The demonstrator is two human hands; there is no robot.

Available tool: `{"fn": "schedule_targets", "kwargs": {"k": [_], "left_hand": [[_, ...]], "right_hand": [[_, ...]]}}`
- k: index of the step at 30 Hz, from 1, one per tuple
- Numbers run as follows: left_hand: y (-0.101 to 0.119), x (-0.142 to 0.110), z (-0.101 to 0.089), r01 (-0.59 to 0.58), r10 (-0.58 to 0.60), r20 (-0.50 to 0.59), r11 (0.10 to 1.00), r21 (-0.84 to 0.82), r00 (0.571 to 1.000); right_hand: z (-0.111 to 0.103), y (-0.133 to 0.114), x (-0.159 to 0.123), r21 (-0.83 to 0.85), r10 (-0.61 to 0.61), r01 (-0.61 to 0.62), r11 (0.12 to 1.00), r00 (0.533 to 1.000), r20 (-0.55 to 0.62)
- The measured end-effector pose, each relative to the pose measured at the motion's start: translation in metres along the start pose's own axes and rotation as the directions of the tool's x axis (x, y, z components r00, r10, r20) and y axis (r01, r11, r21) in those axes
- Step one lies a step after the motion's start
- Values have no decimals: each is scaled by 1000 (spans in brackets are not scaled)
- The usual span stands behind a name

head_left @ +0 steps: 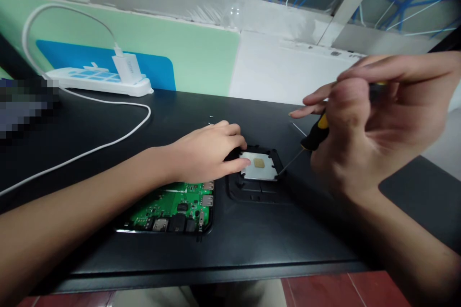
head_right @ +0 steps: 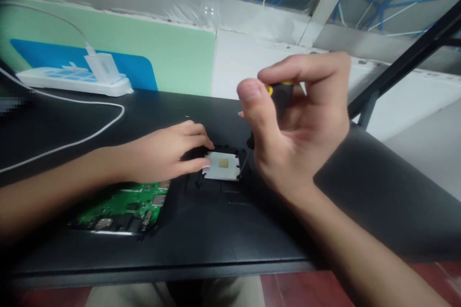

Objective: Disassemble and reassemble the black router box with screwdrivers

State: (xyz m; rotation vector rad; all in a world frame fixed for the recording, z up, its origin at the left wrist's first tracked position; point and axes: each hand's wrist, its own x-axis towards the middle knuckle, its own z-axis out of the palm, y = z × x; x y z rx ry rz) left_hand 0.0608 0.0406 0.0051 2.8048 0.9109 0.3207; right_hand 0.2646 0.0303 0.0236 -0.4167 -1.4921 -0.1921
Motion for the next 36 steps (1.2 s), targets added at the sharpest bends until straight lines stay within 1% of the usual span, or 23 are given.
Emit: {"fn": "schedule_targets", "kwargs": {"k": [2, 5, 8, 10, 12, 13, 15, 17, 19, 20, 23, 25, 26, 29, 30, 31, 33, 34, 36], "left_hand": [[-1, 0, 0, -7, 7, 0, 1000, 4, 1000], [-1, 0, 0, -9, 9, 0, 1000, 7, 1000], [0, 1, 1, -7, 7, 2, 1000, 1, 1000], [0, 1, 1, -9, 9, 0, 1000, -1, 1000], [0, 1, 1, -7, 7, -4, 1000, -2, 1000], [0, 1, 1, -6, 6, -5, 1000, -3, 1000], [0, 1, 1, -4, 4, -7, 1000, -6, 1000], [0, 0, 1, -3, 3, -3, 1000, -6, 1000], [0, 0, 1, -2, 2, 0, 1000, -3, 1000], [0, 0, 1, -2, 2, 2, 1000, -2, 1000], [0, 1, 0, -5, 5, 0, 1000, 1, 1000], [0, 1, 0, -4, 4, 1, 1000, 3, 1000], [0, 1, 0, -3, 3, 0, 1000, 3, 1000], [-1, 1, 1, -3, 3, -5, 1000, -5, 1000], [-1, 1, 1, -3, 3, -6, 1000, -7, 1000], [-1, 1, 1, -4, 4, -8, 1000, -6, 1000], [-1, 1, 2, -6, 6, -9, 1000, -3, 1000], [0, 1, 1, -8, 8, -9, 1000, -2, 1000], [0, 1, 1, -11, 11, -6, 1000, -5, 1000]], "right_hand": [[-4, 3, 1, -43, -8, 9, 999, 1000, 27], [-3, 1, -1, 7, 87, -87, 996, 996, 20], [5, -5, -4, 68, 184, -182, 981, 983, -24], [8, -9, -4, 93, 208, -200, 975, 974, -85], [8, -8, -3, 109, 173, -163, 981, 981, -86], [7, -7, -2, 102, 152, -145, 984, 986, -65], [3, -3, 1, 86, 45, -44, 995, 999, -8], [-1, 1, 2, 39, 16, -18, 999, 999, 31], [-1, 2, 2, 35, 44, -45, 998, 998, 37], [0, 2, 1, 62, 62, -63, 996, 998, 20], [5, -1, 0, 157, 165, -155, 975, 985, -51], [6, -3, -1, 164, 212, -197, 967, 974, -82], [6, -4, 0, 140, 205, -190, 972, 974, -98], [3, -6, 1, 4, 63, -63, 998, 994, -88], [2, -7, 1, -36, 24, -25, 999, 999, -33], [2, -8, 1, -76, 48, -50, 996, 999, -23], [2, -10, 0, -66, 114, -116, 991, 993, -35], [3, -11, -1, -29, 148, -149, 988, 987, -58], [6, -11, -2, 73, 181, -174, 982, 979, -97]]}}
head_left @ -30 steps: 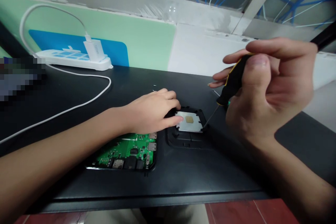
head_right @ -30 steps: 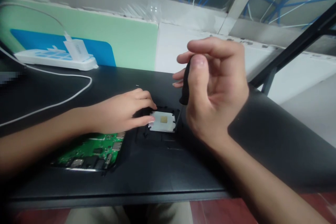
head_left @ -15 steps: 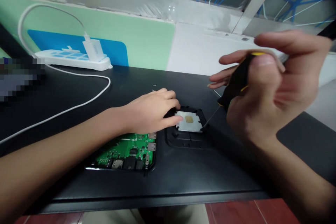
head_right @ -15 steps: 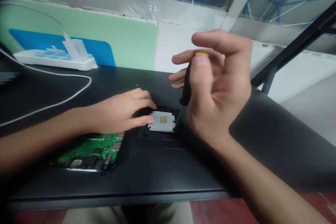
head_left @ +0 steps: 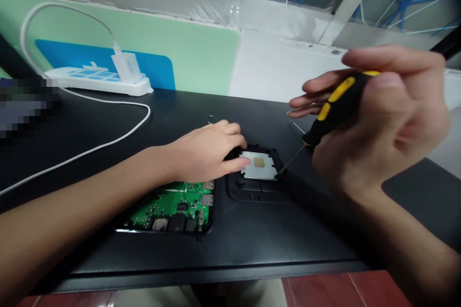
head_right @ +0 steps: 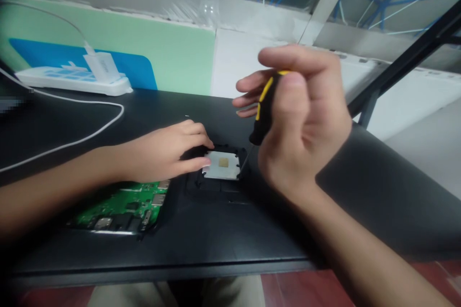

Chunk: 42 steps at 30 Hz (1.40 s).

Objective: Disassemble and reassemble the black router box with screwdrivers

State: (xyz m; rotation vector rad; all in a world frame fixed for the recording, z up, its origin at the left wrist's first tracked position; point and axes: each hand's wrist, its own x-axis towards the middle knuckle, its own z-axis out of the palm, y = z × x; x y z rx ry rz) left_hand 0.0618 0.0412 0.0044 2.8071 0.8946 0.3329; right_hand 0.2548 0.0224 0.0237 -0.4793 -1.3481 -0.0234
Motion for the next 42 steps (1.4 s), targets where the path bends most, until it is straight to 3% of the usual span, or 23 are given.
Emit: {"fn": "schedule_targets", "kwargs": {"k": [3, 9, 13, 17, 23, 29, 31, 33, 37, 42], "left_hand": [[1, 0, -1, 4, -4, 7, 1000, -3, 1000], [0, 0, 0, -1, 1, -2, 1000, 4, 1000], [-1, 0, 0, 5, -5, 6, 1000, 3, 1000], [-1, 0, 0, -1, 1, 0, 1000, 7, 1000], [-1, 0, 1, -3, 3, -5, 1000, 7, 1000], [0, -1, 0, 2, -2, 2, 1000, 7, 1000], [0, -1, 0, 1, -1, 2, 1000, 5, 1000], [0, -1, 0, 2, -2, -1, 1000, 6, 1000], [0, 0, 1, 2, -2, 0, 1000, 11, 1000], [0, -1, 0, 11, -11, 2, 1000, 10, 1000]], "right_hand": [[2, 2, 0, 73, 15, -13, 997, 1000, -25], [-5, 3, 2, -94, -100, 105, 990, 993, 61], [-3, -1, 0, -57, -10, 14, 998, 998, 65], [-2, 2, 1, 11, -28, 28, 1000, 1000, 4], [-10, 5, 1, -157, -116, 142, 977, 980, 163], [-2, 5, -1, 39, 5, -6, 999, 999, 36], [-2, 8, 0, 40, -19, 19, 999, 1000, 9], [-6, 10, 2, -46, -88, 90, 995, 995, 40], [-16, 11, 4, -211, -150, 197, 957, 964, 220], [-18, 9, 5, -147, -66, 96, 984, 979, 194]]}}
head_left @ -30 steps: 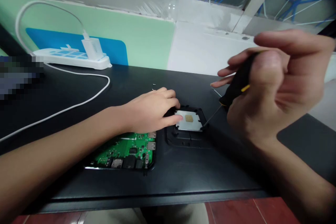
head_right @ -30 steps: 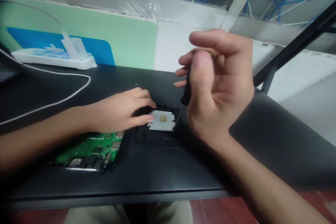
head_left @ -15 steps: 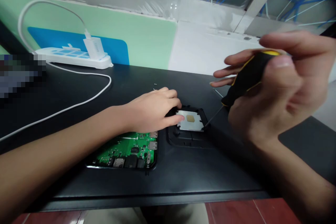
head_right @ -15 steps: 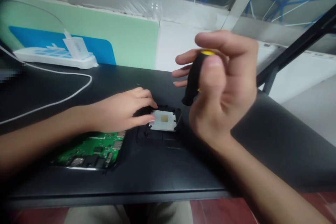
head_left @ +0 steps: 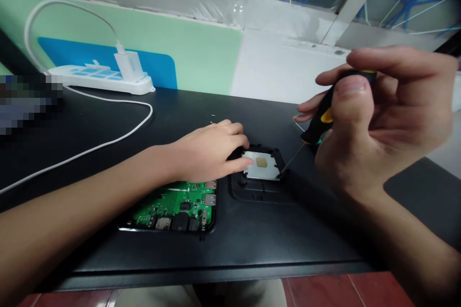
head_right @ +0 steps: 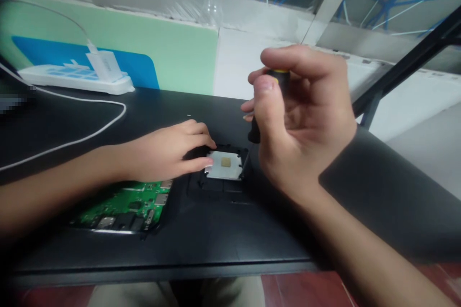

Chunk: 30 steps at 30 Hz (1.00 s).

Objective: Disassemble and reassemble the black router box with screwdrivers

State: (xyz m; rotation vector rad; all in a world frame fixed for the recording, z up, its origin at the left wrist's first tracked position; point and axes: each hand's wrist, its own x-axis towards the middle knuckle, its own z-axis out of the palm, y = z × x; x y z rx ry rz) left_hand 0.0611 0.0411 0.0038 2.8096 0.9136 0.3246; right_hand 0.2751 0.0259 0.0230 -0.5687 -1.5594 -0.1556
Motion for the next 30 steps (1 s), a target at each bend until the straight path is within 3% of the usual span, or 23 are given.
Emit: {"fn": "schedule_targets", "kwargs": {"k": [9, 12, 19, 30], "left_hand": [[1, -1, -1, -7, 7, 4, 1000, -21, 1000], [2, -2, -1, -11, 11, -14, 1000, -19, 1000], [2, -2, -1, -29, 29, -19, 1000, -3, 999], [-1, -3, 0, 4, -4, -1, 1000, 3, 1000]], "right_hand": [[-3, 32, 4, 51, 52, -45, 998, 989, -139], [-1, 40, 1, 82, 59, -48, 995, 990, -131], [10, 40, -2, 165, 26, -1, 986, 989, -146], [3, 47, 1, 126, -49, 66, 990, 989, -137]]}}
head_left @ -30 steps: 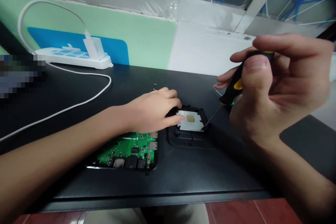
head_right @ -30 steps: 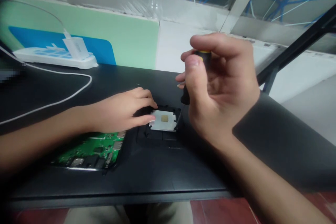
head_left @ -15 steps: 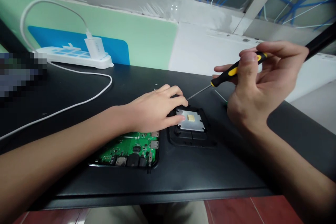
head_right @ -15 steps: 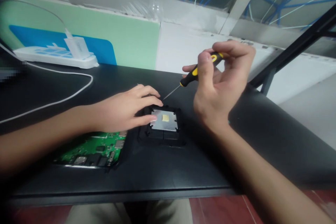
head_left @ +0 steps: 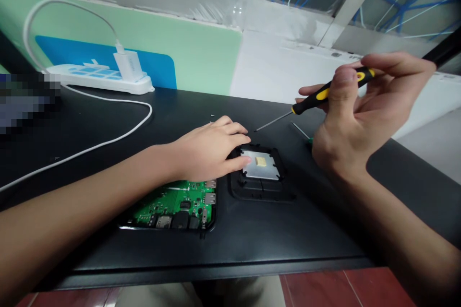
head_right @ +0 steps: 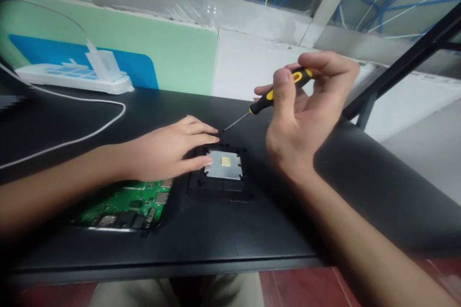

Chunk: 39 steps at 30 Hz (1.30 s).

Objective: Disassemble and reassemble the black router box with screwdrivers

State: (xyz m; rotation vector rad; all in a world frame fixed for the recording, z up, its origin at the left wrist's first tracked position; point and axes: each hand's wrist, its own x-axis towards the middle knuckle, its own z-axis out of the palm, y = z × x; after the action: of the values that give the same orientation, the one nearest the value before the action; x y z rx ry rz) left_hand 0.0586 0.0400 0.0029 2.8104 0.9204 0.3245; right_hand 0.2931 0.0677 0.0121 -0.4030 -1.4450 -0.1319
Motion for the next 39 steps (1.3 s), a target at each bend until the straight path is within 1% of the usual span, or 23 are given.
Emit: {"fn": "schedule_targets", "kwargs": {"k": [6, 9, 12, 15, 17, 19, 25, 32, 39], "left_hand": [[2, 1, -2, 29, -28, -13, 999, 26, 1000], [3, 1, -3, 37, -36, -12, 999, 34, 999], [4, 1, -4, 12, -11, -40, 999, 32, 999], [7, 0, -6, -34, 37, -62, 999, 41, 997], [8, 0, -7, -50, 52, -43, 997, 53, 998], [9, -1, -8, -56, 57, -27, 996, 64, 998], [9, -2, -9, -69, 71, -18, 994, 85, 997], [11, -1, -10, -72, 73, -3, 993, 98, 997], [12, -2, -10, -75, 76, 1, 992, 98, 997]], "right_hand": [[3, -4, -2, -3, 15, -15, 1000, 1000, -15], [8, -13, -2, 6, 39, -39, 999, 999, -26], [14, -23, -3, 17, 43, -43, 999, 999, -28], [19, -32, -6, 35, 113, -111, 993, 993, -31], [21, -35, -8, 39, 160, -159, 987, 987, -18], [22, -36, -10, 39, 175, -175, 984, 985, 1], [23, -39, -11, 33, 148, -150, 988, 988, 42], [25, -38, -10, 36, 131, -133, 990, 990, 50], [24, -39, -9, -7, 114, -113, 994, 991, 64]]}}
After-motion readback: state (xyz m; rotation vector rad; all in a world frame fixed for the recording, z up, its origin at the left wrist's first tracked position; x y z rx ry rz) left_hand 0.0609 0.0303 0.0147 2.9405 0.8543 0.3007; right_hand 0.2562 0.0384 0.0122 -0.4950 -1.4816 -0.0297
